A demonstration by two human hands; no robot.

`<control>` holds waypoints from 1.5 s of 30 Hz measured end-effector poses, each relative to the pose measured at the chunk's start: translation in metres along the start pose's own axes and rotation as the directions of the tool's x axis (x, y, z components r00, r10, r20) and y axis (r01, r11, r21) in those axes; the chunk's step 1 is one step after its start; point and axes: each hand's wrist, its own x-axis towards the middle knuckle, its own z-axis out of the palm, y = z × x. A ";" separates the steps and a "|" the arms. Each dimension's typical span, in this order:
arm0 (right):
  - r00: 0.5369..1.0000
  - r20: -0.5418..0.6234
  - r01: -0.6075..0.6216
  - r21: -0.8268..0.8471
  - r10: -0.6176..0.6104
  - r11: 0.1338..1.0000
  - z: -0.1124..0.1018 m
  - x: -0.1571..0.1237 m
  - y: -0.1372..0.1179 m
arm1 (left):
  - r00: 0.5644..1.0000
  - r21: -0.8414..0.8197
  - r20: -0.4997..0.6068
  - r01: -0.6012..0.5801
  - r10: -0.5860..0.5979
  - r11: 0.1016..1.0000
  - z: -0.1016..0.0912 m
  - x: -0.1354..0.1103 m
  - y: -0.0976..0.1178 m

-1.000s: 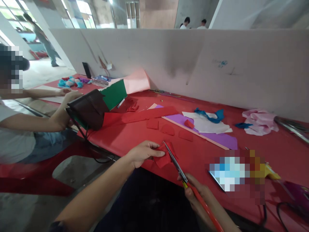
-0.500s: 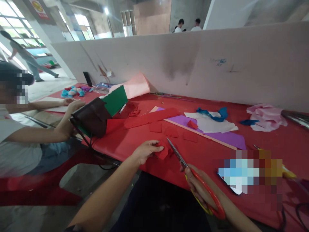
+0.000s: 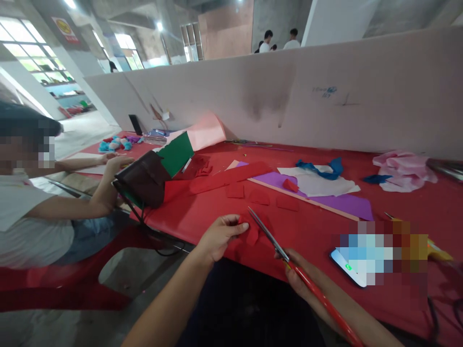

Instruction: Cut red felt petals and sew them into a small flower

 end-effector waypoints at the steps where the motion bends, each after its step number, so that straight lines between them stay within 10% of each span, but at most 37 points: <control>1: 0.999 0.038 0.012 -0.004 -0.012 1.000 -0.003 -0.002 -0.002 | 1.000 0.043 0.019 -0.023 0.022 0.999 0.001 -0.003 0.001; 13: 0.998 0.049 -0.020 -0.209 0.030 0.978 -0.019 -0.010 -0.018 | 0.988 0.019 0.011 -0.151 0.151 0.988 0.003 -0.020 0.006; 45: 0.991 0.132 -0.014 -0.013 0.015 1.000 -0.025 -0.007 -0.010 | 0.999 -0.022 -0.024 -0.045 0.045 0.999 0.003 -0.021 0.003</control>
